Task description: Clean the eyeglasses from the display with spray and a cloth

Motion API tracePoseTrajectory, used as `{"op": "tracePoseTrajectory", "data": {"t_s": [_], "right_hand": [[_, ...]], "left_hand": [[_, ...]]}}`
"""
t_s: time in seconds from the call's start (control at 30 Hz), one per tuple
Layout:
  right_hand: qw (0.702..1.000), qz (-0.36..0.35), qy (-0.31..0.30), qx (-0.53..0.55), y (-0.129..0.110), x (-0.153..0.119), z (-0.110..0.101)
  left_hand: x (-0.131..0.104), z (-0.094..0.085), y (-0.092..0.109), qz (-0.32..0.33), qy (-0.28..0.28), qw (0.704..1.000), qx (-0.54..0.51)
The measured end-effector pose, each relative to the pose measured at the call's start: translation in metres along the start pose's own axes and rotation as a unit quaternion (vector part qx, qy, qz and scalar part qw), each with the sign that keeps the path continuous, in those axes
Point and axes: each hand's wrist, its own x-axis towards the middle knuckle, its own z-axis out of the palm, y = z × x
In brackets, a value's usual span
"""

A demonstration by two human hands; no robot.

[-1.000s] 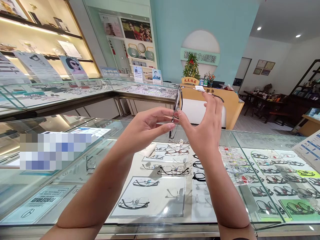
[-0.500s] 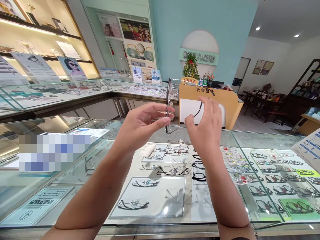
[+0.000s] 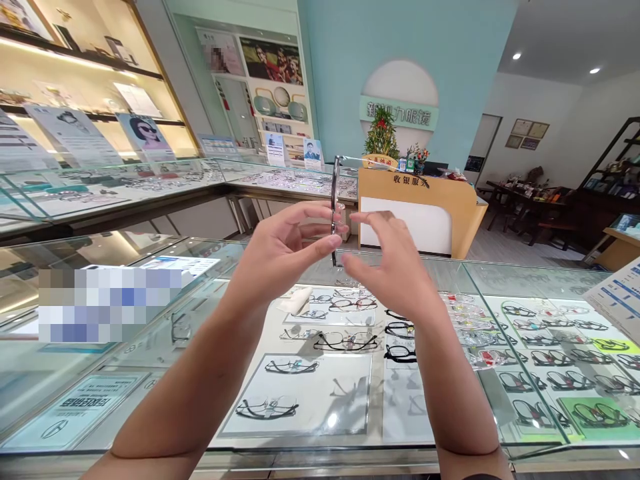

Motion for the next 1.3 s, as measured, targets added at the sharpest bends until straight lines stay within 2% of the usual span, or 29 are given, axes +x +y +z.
{"op": "tracePoseTrajectory", "data": {"t_s": [0.07, 0.3, 0.43, 0.53, 0.63, 0.7, 0.73, 0.8, 0.87, 0.9, 0.93, 1.0, 1.1, 1.2, 1.3], "right_hand": [[0.998, -0.011, -0.042, 0.040, -0.005, 0.000, 0.001], [0.995, -0.028, -0.047, 0.089, -0.004, 0.001, 0.010], [0.994, -0.059, -0.055, 0.069, -0.006, 0.000, 0.012], [0.994, -0.083, -0.054, 0.048, -0.007, -0.001, 0.014], [0.995, -0.085, -0.046, 0.024, -0.005, -0.002, 0.014], [0.996, -0.084, -0.037, 0.017, -0.003, -0.002, 0.014], [0.996, -0.082, -0.033, 0.019, -0.001, -0.001, 0.014], [0.997, -0.070, -0.027, 0.023, 0.004, 0.002, 0.015], [0.998, -0.051, -0.021, 0.029, 0.011, 0.005, 0.021], [0.998, -0.042, -0.018, 0.033, 0.016, 0.006, 0.025], [0.998, -0.034, -0.016, 0.042, 0.021, 0.005, 0.030], [0.997, -0.028, -0.011, 0.069, 0.033, 0.000, 0.042], [0.993, -0.023, 0.000, 0.115, 0.054, -0.015, 0.061], [0.989, 0.001, 0.008, 0.146, 0.071, -0.030, 0.074], [0.987, 0.020, 0.011, 0.157, 0.082, -0.038, 0.083]], "left_hand": [[0.000, 0.000, -0.001, 0.000, -0.011, 1.000, -0.003], [-0.001, -0.004, 0.001, -0.026, -0.045, 0.998, -0.022], [-0.005, -0.009, 0.005, -0.021, -0.051, 0.998, -0.015], [-0.005, -0.013, 0.008, -0.045, -0.072, 0.996, 0.001], [-0.003, -0.017, 0.002, -0.066, -0.093, 0.992, 0.055], [-0.003, -0.023, -0.013, -0.053, -0.061, 0.991, 0.110], [-0.004, -0.027, -0.025, -0.042, -0.017, 0.990, 0.134], [-0.008, -0.039, -0.054, -0.033, 0.123, 0.973, 0.193], [-0.014, -0.054, -0.086, -0.070, 0.266, 0.922, 0.274], [-0.018, -0.062, -0.102, -0.109, 0.314, 0.892, 0.307], [-0.022, -0.069, -0.116, -0.154, 0.339, 0.868, 0.328], [-0.029, -0.080, -0.141, -0.201, 0.341, 0.857, 0.331], [-0.037, -0.091, -0.170, -0.257, 0.306, 0.861, 0.314], [-0.042, -0.096, -0.189, -0.324, 0.258, 0.865, 0.283], [-0.047, -0.099, -0.200, -0.365, 0.225, 0.867, 0.255]]}}
